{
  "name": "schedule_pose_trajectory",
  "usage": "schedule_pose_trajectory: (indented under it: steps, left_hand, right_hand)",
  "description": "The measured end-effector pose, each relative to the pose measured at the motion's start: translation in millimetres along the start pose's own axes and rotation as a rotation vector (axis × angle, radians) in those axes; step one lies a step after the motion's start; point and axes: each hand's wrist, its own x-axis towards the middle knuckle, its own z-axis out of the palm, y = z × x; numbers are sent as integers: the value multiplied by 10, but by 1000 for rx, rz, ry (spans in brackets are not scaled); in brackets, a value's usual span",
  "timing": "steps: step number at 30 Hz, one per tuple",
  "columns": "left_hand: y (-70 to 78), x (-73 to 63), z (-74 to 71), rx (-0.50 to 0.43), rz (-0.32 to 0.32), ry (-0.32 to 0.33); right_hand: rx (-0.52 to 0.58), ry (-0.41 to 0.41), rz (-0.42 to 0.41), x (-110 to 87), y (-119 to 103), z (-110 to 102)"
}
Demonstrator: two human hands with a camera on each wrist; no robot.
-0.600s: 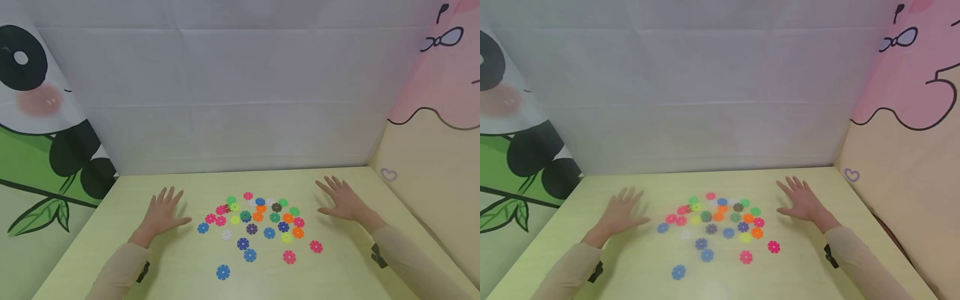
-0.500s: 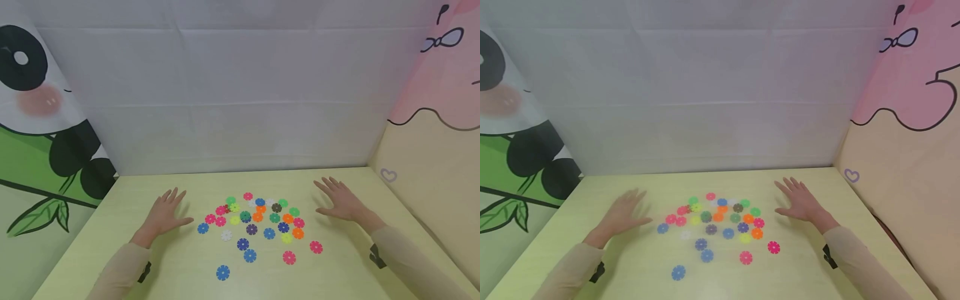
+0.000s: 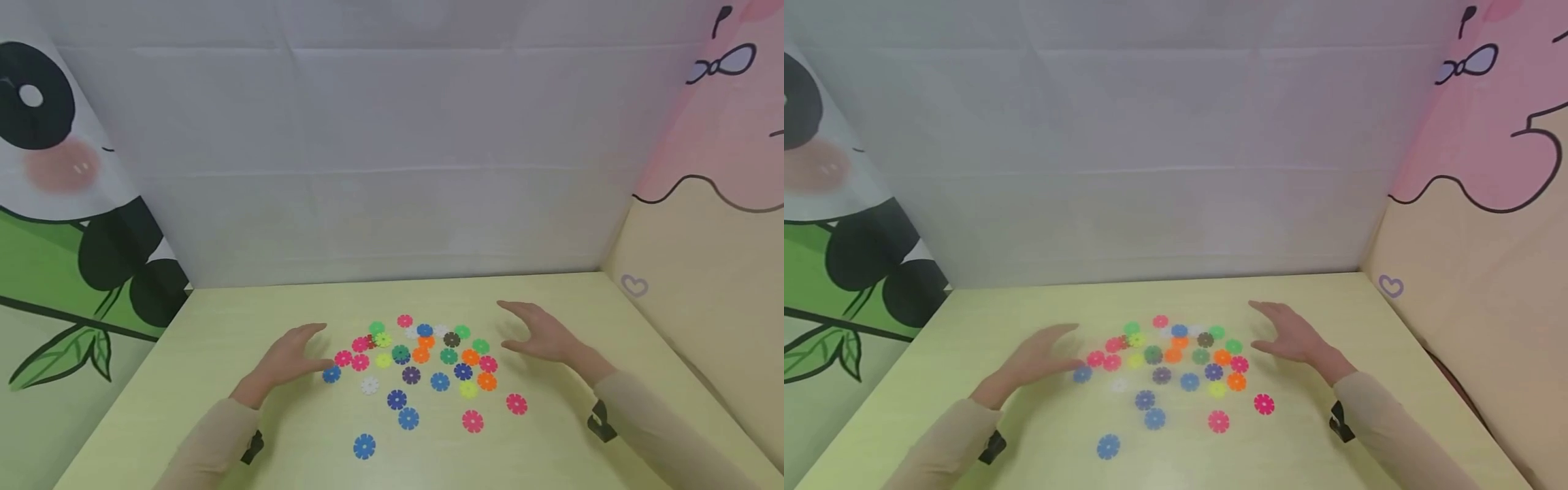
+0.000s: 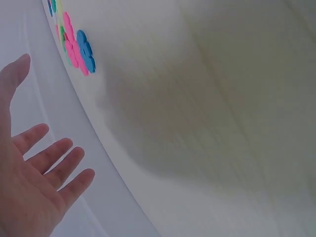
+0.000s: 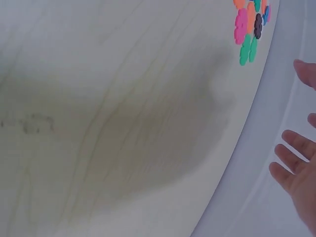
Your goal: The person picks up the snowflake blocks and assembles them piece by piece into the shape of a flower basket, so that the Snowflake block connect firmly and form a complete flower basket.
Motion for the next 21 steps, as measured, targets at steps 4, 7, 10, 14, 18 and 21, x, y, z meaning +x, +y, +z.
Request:
schedule_pose_trajectory:
  steps: [4, 7, 10, 14, 18, 21]
  left_hand:
    - [148, -30, 44, -47, -1, -43]
    - [250, -45, 86, -72, 18, -64]
    - [329, -45, 127, -98, 48, -85]
    - [405, -27, 181, -154, 106, -120]
    - [505, -20, 237, -205, 121, -158]
    - [587, -28, 264, -234, 68, -176]
  right_hand:
    - [92, -6, 17, 22, -63, 58]
    - [172, -10, 16, 44, -111, 104]
    - [245, -26, 7, 70, -178, 135]
    - [332, -52, 5, 122, -291, 179]
    - [389, -81, 7, 177, -371, 252]
    - [423, -97, 12, 221, -425, 300]
